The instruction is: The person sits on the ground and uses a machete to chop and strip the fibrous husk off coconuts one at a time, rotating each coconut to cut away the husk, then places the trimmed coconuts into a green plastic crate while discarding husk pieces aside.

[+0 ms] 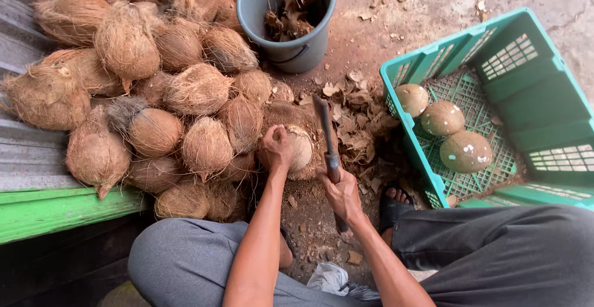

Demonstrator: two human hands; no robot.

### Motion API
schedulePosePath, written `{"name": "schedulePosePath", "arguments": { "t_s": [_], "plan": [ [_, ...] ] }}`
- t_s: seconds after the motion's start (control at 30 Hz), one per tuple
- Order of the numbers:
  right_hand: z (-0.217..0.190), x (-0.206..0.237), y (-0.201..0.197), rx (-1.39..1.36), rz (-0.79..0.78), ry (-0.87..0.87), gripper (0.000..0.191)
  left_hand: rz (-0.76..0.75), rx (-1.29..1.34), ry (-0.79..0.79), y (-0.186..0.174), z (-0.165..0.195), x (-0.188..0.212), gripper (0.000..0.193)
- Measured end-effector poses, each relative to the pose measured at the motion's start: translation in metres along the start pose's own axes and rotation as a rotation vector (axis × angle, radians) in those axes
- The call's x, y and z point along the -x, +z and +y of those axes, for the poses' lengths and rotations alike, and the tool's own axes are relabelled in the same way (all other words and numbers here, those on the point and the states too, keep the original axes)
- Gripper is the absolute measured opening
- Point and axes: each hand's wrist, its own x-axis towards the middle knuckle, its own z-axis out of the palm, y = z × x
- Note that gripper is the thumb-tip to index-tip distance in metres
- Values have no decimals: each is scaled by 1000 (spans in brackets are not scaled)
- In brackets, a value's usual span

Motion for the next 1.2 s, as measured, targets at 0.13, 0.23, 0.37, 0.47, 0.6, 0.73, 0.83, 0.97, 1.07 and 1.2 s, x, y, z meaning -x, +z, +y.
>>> {"name": "schedulePosePath", "arguments": {
  "t_s": [0.13, 0.23, 0.37, 0.47, 0.6, 0.73, 0.83, 0.97, 1.07, 1.2],
  "plan": [
    [-4, 2, 3, -174, 38, -2, 40, -31, 23, -21, -4, 6, 4, 35],
    [-9, -1, 1, 53, -120, 294, 43, 4, 31, 28, -3, 2, 4, 36],
    [-14, -2, -5, 206, -28, 235, 47, 51, 30, 73, 4, -8, 0, 38],
    [-11, 0, -5, -31, -3, -7, 36, 59, 3, 64, 8, -13, -3, 37],
    [4, 1, 5, -69, -72, 196, 39, 64, 17, 64, 9, -13, -4, 37],
    [24, 1, 9, 142, -180, 430, 37, 0, 62, -34, 9, -14, -2, 43],
    [26, 0, 5, 97, -203, 403, 39, 67, 103, 77, 8, -19, -2, 56],
    [10, -2, 0, 49, -203, 410, 38, 11, 163, 396, 6, -26, -7, 83],
    [3, -3, -3, 167, -86, 174, 44, -123, 252, 333, 7, -25, -6, 84],
    [19, -1, -2, -51, 6, 93, 34, 85, 34, 59, 11, -16, 8, 73]
  ]
}}
